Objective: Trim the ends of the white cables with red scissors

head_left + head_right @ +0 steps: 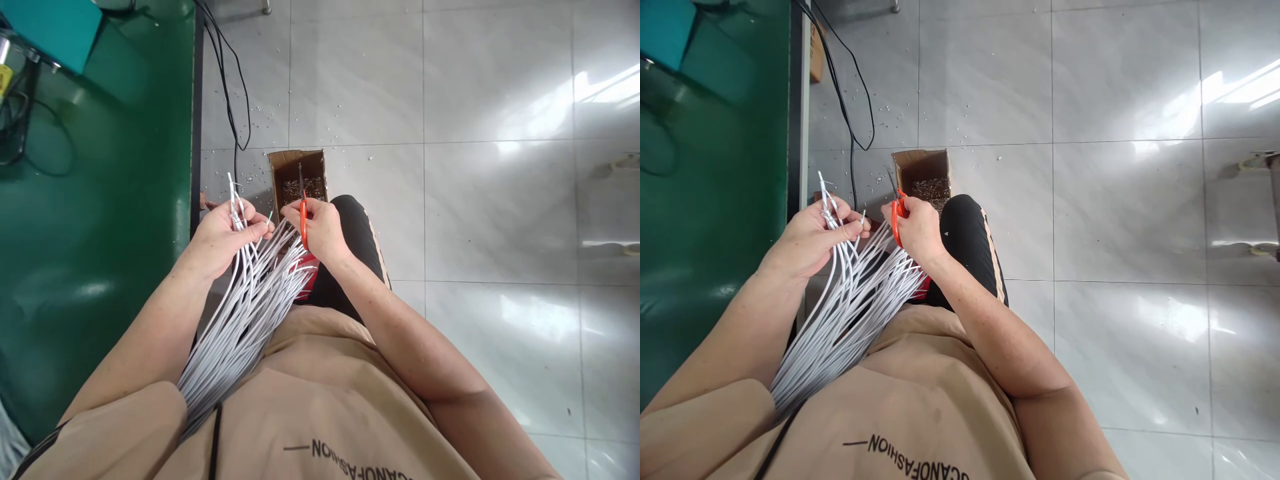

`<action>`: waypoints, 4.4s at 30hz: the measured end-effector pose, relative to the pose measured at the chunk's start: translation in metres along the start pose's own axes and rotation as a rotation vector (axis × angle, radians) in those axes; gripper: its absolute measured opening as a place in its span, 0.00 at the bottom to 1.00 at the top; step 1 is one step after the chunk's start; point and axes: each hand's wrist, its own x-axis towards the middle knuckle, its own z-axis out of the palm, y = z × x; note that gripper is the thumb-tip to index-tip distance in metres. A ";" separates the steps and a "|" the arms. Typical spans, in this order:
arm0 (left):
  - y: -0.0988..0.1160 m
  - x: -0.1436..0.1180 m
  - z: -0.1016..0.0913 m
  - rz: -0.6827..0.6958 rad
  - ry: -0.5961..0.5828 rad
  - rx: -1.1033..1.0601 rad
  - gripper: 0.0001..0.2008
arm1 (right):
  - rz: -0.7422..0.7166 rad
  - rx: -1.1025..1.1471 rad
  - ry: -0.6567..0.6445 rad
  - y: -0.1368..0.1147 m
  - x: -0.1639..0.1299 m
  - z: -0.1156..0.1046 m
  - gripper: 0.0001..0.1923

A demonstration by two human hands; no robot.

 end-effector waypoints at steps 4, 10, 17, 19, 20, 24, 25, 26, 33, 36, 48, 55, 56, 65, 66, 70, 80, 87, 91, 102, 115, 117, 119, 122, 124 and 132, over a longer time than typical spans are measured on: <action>0.003 0.000 0.001 -0.024 0.000 -0.020 0.16 | -0.082 0.219 -0.191 -0.003 -0.003 -0.002 0.12; 0.001 0.001 -0.001 -0.039 0.003 -0.034 0.18 | -0.148 0.280 -0.462 -0.012 -0.003 -0.007 0.12; 0.000 0.000 -0.002 -0.062 -0.039 -0.036 0.13 | -0.170 -0.199 -0.068 0.001 -0.009 -0.002 0.10; 0.001 0.000 0.000 -0.058 -0.051 -0.041 0.14 | -0.213 -0.292 0.029 -0.002 -0.009 -0.001 0.09; 0.001 -0.001 0.001 -0.056 -0.057 -0.038 0.15 | -0.251 -0.299 0.049 -0.005 -0.008 -0.001 0.09; 0.000 -0.002 0.004 -0.034 -0.082 -0.007 0.14 | -0.308 -0.272 -0.049 -0.026 0.001 -0.001 0.10; 0.000 -0.002 0.004 -0.030 -0.094 0.001 0.14 | -0.296 -0.288 -0.094 -0.030 0.003 -0.001 0.09; -0.001 -0.002 0.003 -0.029 -0.109 0.013 0.14 | -0.283 -0.303 -0.133 -0.033 0.005 0.000 0.08; -0.009 0.005 -0.007 0.131 0.130 0.224 0.21 | -0.099 -0.044 -0.210 -0.023 0.006 -0.001 0.10; -0.009 0.005 -0.006 0.131 0.131 0.201 0.23 | -0.008 0.227 -0.347 -0.019 0.005 -0.002 0.12; -0.004 0.004 -0.001 0.111 0.081 0.067 0.19 | -0.149 -0.560 -0.081 -0.016 -0.001 -0.008 0.19; -0.005 0.005 -0.001 0.115 0.083 0.062 0.15 | -0.253 -0.915 -0.184 -0.018 -0.001 -0.005 0.15; -0.005 0.005 -0.001 0.115 0.081 0.059 0.15 | -0.257 -0.931 -0.194 -0.020 -0.002 -0.005 0.15; -0.001 0.001 0.002 0.116 0.113 0.064 0.17 | -0.304 -0.972 -0.187 -0.020 -0.004 -0.008 0.16; -0.001 0.001 0.002 0.118 0.120 0.071 0.17 | -0.313 -0.972 -0.183 -0.019 -0.005 -0.007 0.16; -0.003 0.001 0.001 0.104 0.098 0.071 0.15 | -0.342 -0.979 -0.178 -0.015 -0.005 -0.004 0.15; -0.003 0.002 0.002 0.112 0.118 0.074 0.15 | -0.263 -0.535 -0.106 -0.017 0.001 -0.012 0.10; -0.005 0.000 0.002 0.142 0.112 0.083 0.18 | -0.071 0.037 -0.133 -0.028 -0.002 0.001 0.09; -0.006 0.000 0.003 0.154 0.154 0.076 0.15 | 0.017 0.235 -0.147 -0.027 -0.005 0.004 0.05; -0.004 0.003 0.003 0.090 0.120 -0.079 0.18 | 0.037 0.266 -0.141 -0.028 -0.006 0.001 0.10; 0.000 0.000 -0.001 -0.038 -0.010 -0.097 0.17 | -0.048 -0.080 0.108 -0.010 0.003 0.002 0.11; 0.000 0.000 -0.002 -0.038 -0.041 -0.105 0.21 | -0.171 -0.117 0.165 -0.013 0.001 -0.001 0.09; -0.001 0.000 -0.003 -0.019 -0.046 -0.106 0.23 | -0.270 -0.114 0.180 -0.018 -0.003 -0.002 0.09; -0.002 0.002 -0.004 -0.005 -0.059 -0.088 0.26 | -0.304 -0.145 0.095 -0.023 -0.009 0.003 0.11; -0.002 0.003 -0.003 -0.014 -0.066 -0.072 0.28 | -0.287 -0.215 0.015 -0.023 -0.012 0.009 0.12; 0.002 0.001 -0.002 -0.077 -0.062 -0.029 0.31 | -0.135 -0.233 -0.079 -0.015 -0.009 0.011 0.08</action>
